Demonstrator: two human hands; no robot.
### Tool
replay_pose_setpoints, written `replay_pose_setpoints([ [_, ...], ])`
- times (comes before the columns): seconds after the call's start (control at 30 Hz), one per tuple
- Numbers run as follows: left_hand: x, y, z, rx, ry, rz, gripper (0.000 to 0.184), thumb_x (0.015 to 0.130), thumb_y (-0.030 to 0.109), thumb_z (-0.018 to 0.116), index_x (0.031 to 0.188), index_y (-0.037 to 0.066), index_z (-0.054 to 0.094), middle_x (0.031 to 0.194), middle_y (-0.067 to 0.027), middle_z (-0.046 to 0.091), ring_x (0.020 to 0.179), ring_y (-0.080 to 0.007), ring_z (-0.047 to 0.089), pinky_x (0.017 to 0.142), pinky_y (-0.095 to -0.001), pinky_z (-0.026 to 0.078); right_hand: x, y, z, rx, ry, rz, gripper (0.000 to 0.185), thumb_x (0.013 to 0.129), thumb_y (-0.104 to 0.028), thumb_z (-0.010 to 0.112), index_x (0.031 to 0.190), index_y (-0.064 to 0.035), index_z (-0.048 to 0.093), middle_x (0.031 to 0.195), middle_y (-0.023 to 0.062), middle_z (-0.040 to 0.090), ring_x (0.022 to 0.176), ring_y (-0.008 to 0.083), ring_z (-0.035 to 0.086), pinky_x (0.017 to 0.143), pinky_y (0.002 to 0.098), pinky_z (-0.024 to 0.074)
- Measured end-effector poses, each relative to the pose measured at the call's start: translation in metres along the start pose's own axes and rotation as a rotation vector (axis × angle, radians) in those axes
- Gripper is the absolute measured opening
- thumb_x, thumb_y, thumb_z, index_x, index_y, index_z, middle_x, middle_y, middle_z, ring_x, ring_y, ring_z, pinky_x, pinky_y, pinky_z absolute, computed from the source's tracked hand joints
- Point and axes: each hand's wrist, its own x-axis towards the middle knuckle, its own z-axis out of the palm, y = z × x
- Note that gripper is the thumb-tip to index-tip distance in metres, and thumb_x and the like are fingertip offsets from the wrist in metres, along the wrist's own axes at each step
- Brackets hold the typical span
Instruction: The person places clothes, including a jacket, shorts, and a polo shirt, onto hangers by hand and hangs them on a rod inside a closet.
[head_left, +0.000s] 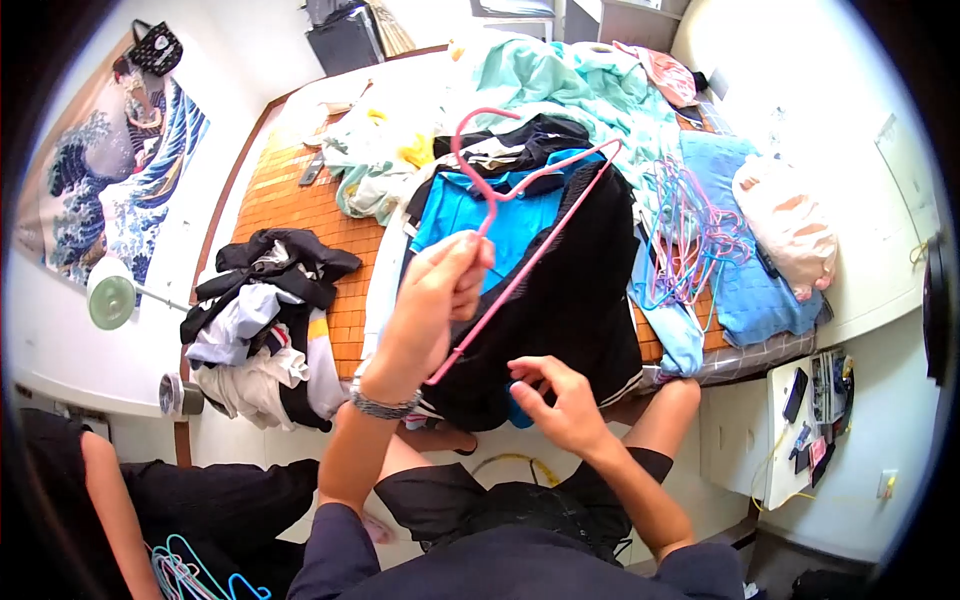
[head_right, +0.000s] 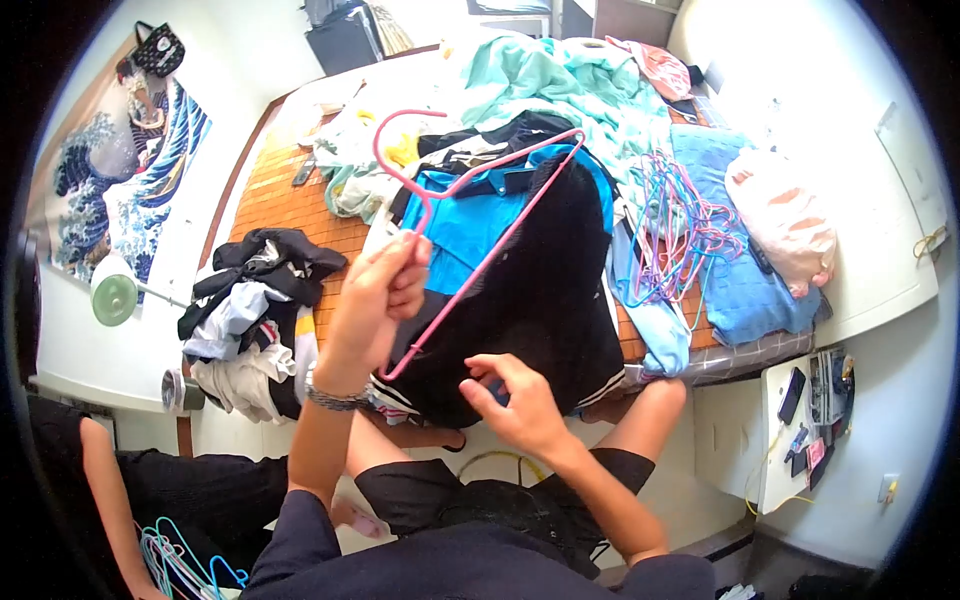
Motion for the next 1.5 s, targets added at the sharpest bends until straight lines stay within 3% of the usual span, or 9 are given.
replay_pose_setpoints([
  [0.27,-0.017,-0.021,0.034,-0.094,0.028,0.118,0.027,0.109,0.033,0.048,0.097,0.010,0.056,0.070,0.0102,0.030,0.058,-0.0011,0.026,0.050,-0.0191,0.020,-0.002,-0.020,0.028,0.210,-0.039,0.135,0.098,0.082,-0.041,0.082,0.153,0.0035,0.030,0.125,0.0222,0.061,0.117,0.0286,0.060,0.096,0.0385,0.0507],
  [0.53,-0.017,-0.019,0.018,0.055,0.113,0.121,0.028,0.110,0.027,0.044,0.091,0.009,0.055,0.065,0.0114,0.031,0.052,0.0010,0.024,0.044,-0.0192,0.017,-0.012,0.013,-0.001,0.227,-0.200,0.199,0.056,0.097,-0.026,0.068,0.142,0.0008,0.051,0.112,0.0132,0.068,0.102,0.0177,0.066,0.090,0.0320,0.0519],
  [0.63,-0.019,-0.014,0.015,0.061,0.102,0.128,0.028,0.109,0.023,0.044,0.089,0.008,0.055,0.065,0.0124,0.031,0.053,0.0020,0.023,0.046,-0.0188,0.016,-0.015,0.030,-0.011,0.344,-0.092,0.356,0.045,0.102,-0.020,0.059,0.142,-0.0020,0.052,0.107,0.0047,0.070,0.092,0.0100,0.064,0.079,0.0249,0.0497],
  [0.8,-0.018,-0.011,0.005,0.220,0.117,0.161,0.027,0.107,0.027,0.048,0.087,0.009,0.054,0.065,0.0107,0.032,0.052,0.0013,0.024,0.046,-0.0190,0.016,-0.001,0.046,-0.047,0.505,0.265,0.419,0.072,0.102,-0.023,0.058,0.158,0.0014,0.018,0.101,0.0124,0.068,0.082,0.0165,0.068,0.061,0.0263,0.0525],
  [0.93,-0.019,-0.011,0.006,0.142,0.085,0.134,0.025,0.107,0.021,0.047,0.089,0.006,0.057,0.066,0.0125,0.033,0.054,0.0025,0.025,0.046,-0.0185,0.017,0.021,0.035,-0.067,0.529,0.488,0.389,0.051,0.104,-0.025,0.052,0.147,0.0002,0.040,0.102,0.0113,0.068,0.080,0.0164,0.067,0.060,0.0268,0.0529],
  [1.0,-0.015,-0.015,0.010,0.055,0.045,0.105,0.025,0.107,0.022,0.046,0.092,0.006,0.056,0.067,0.0111,0.033,0.053,0.0016,0.025,0.046,-0.0188,0.016,0.021,0.005,-0.040,0.410,-0.156,0.314,0.049,0.102,-0.029,0.057,0.141,-0.0012,0.047,0.109,0.0127,0.067,0.083,0.0195,0.068,0.067,0.0305,0.0556],
  [1.23,-0.007,-0.009,0.020,-0.310,0.123,0.267,0.026,0.109,0.029,0.046,0.092,0.010,0.050,0.067,0.0073,0.029,0.052,-0.0021,0.024,0.044,-0.0201,0.018,0.017,-0.064,0.034,-0.077,-0.014,0.051,0.061,0.092,-0.027,0.071,0.142,-0.0028,0.045,0.130,0.0234,0.057,0.114,0.0343,0.061,0.097,0.0409,0.0488],
  [1.4,-0.020,-0.012,0.039,-0.255,0.036,0.391,0.024,0.110,0.029,0.042,0.096,0.010,0.047,0.070,0.0025,0.035,0.055,-0.0068,0.032,0.047,-0.0221,0.028,0.022,-0.065,0.028,0.080,0.102,0.116,0.030,0.095,-0.013,0.063,0.121,0.0007,0.059,0.108,0.0190,0.067,0.097,0.0288,0.068,0.088,0.0362,0.0519],
  [1.5,-0.022,-0.018,0.033,0.017,-0.073,0.404,0.018,0.109,0.019,0.044,0.107,0.003,0.052,0.082,-0.0053,0.056,0.070,-0.0121,0.056,0.062,-0.0259,0.048,0.021,-0.057,0.021,0.290,0.177,0.127,0.014,0.100,-0.008,0.055,0.108,0.0002,0.062,0.094,0.0104,0.070,0.083,0.0146,0.065,0.077,0.0289,0.0506],
])
